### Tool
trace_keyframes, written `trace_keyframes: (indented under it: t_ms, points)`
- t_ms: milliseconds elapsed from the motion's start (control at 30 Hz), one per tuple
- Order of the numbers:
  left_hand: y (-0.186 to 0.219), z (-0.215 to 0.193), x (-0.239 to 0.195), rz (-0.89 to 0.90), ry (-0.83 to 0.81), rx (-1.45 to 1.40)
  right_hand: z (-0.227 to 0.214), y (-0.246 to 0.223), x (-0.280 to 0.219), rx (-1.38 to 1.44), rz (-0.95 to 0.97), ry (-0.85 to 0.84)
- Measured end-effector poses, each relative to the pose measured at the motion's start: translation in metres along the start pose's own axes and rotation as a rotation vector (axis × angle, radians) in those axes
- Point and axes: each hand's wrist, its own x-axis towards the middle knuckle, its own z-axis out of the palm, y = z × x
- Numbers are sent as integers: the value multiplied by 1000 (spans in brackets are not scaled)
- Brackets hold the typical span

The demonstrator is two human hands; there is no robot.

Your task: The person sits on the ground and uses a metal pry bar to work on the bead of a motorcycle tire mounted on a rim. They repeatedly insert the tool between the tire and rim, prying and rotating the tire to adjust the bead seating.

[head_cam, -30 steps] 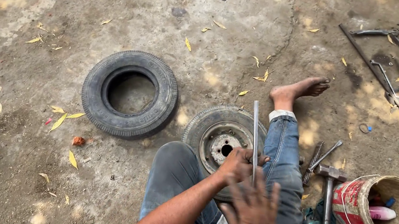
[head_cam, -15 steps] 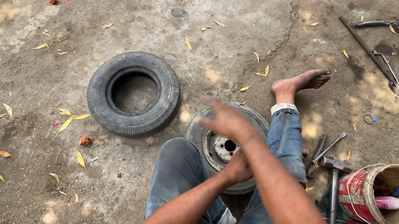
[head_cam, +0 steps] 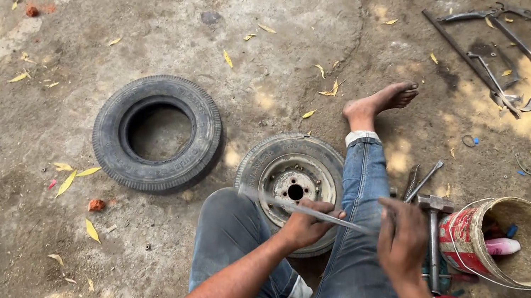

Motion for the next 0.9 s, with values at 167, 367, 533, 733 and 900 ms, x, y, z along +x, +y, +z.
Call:
trace_keyframes:
  t_ms: [167, 367, 533, 733, 900]
  points:
    - [-16, 15, -1, -43, -52, 90, 94, 0, 111, 233, 178, -333]
    - [-46, 7, 7, 166, 200, -31, 134, -167, 74, 36, -428, -865]
    - [-41, -27, 10, -83, 136, -79, 52, -169, -14, 251, -239, -866]
    - [-9, -25, 15, 129, 77, 10, -7, -39, 20, -46, 562, -937]
    - [8, -18, 0, 144, 129, -18, 35, -37, 98, -204, 407, -893]
